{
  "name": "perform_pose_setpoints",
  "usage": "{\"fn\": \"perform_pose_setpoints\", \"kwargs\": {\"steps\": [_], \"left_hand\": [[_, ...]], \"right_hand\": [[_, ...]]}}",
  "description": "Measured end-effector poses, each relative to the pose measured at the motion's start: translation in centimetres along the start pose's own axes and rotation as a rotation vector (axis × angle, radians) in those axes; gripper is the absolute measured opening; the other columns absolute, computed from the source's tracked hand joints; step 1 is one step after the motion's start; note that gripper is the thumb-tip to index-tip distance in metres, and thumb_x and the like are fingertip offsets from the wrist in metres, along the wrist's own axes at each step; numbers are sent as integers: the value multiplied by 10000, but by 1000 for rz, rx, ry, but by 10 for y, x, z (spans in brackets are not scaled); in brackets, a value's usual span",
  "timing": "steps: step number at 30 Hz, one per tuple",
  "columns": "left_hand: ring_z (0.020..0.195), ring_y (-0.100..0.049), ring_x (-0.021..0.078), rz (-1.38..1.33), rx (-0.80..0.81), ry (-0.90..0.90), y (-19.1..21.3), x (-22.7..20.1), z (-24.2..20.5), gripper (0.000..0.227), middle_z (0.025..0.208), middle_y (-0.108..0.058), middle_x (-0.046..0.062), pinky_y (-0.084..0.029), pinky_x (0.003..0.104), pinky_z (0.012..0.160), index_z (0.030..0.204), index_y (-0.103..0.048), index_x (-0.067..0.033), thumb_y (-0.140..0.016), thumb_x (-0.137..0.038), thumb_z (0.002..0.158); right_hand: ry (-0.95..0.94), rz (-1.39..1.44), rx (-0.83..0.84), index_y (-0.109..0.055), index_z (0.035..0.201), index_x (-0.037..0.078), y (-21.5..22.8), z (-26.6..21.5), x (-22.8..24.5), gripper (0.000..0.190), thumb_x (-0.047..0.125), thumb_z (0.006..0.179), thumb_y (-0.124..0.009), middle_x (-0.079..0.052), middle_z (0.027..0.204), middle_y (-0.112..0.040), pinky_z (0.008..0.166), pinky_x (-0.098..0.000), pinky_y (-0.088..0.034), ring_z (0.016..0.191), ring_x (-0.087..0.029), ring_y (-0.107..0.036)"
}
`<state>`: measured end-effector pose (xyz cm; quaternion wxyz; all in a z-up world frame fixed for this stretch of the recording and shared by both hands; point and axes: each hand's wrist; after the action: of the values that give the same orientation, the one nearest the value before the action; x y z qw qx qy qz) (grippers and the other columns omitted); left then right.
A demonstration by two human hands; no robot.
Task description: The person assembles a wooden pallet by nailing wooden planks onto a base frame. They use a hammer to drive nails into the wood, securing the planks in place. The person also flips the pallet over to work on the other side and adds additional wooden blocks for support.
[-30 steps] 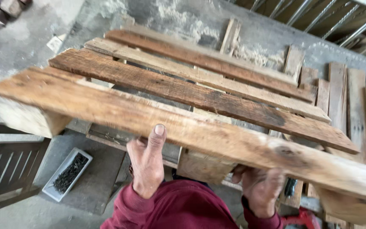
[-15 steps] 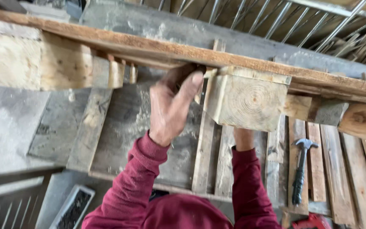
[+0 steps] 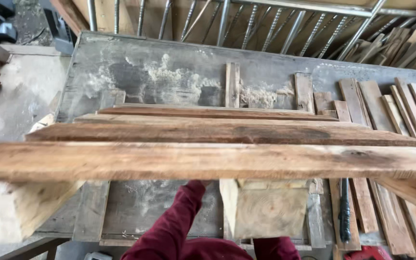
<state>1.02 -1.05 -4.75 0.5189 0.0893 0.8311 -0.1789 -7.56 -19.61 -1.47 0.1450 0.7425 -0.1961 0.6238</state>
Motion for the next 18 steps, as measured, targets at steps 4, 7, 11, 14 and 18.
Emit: {"fn": "perform_pose_setpoints", "kwargs": {"steps": [4, 7, 11, 14, 18], "left_hand": [[1362, -437, 318, -20, -76, -24, 19, 22, -12, 724, 1527, -413, 176, -416, 486, 1112, 1537, -404, -102, -644, -410, 928], [1394, -391, 315, 99, -14, -107, -8, 4, -4, 723, 1553, -382, 155, -381, 483, 1130, 1552, -395, -124, -623, -431, 938], [1437, -330, 311, 364, 39, -393, -27, -50, -11, 722, 1587, -340, 128, -334, 480, 1153, 1572, -384, -153, -594, -459, 952], [1457, -282, 285, -279, 5, 183, -32, -91, -28, 723, 1616, -316, 52, -255, 504, 1144, 1596, -344, -180, -515, -512, 978], [1403, -441, 427, -382, 116, 258, -40, -131, -63, 728, 1516, -470, 244, -348, 564, 1180, 1518, -350, -120, -644, -389, 909]], "right_hand": [[-135, -114, 21, -284, 1619, 105, 21, -32, -21, 639, 397, 1068, -427, -106, 1564, -467, 1172, -411, -388, 1397, -238, -464], [-159, -233, 47, -279, 1619, 107, 31, -26, -33, 643, 417, 1068, -394, -106, 1551, -476, 1156, -406, -392, 1380, -233, -472], [-224, -362, 77, -271, 1619, 110, 32, -22, -42, 650, 445, 1067, -351, -107, 1534, -488, 1136, -399, -398, 1356, -227, -482], [-251, -367, 103, -265, 1619, 112, 33, -39, -36, 658, 466, 1067, -318, -108, 1521, -497, 1120, -394, -402, 1339, -223, -489], [-171, -312, 153, -257, 1619, 115, 38, -51, 4, 670, 493, 1067, -275, -109, 1504, -509, 1100, -387, -407, 1315, -217, -499]]}}
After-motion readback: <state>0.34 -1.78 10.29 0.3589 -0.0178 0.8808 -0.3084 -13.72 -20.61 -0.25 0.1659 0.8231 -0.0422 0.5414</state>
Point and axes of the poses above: each hand's wrist, its own z-axis towards the middle knuckle, its own y-axis out of the back of the hand, x = y × z
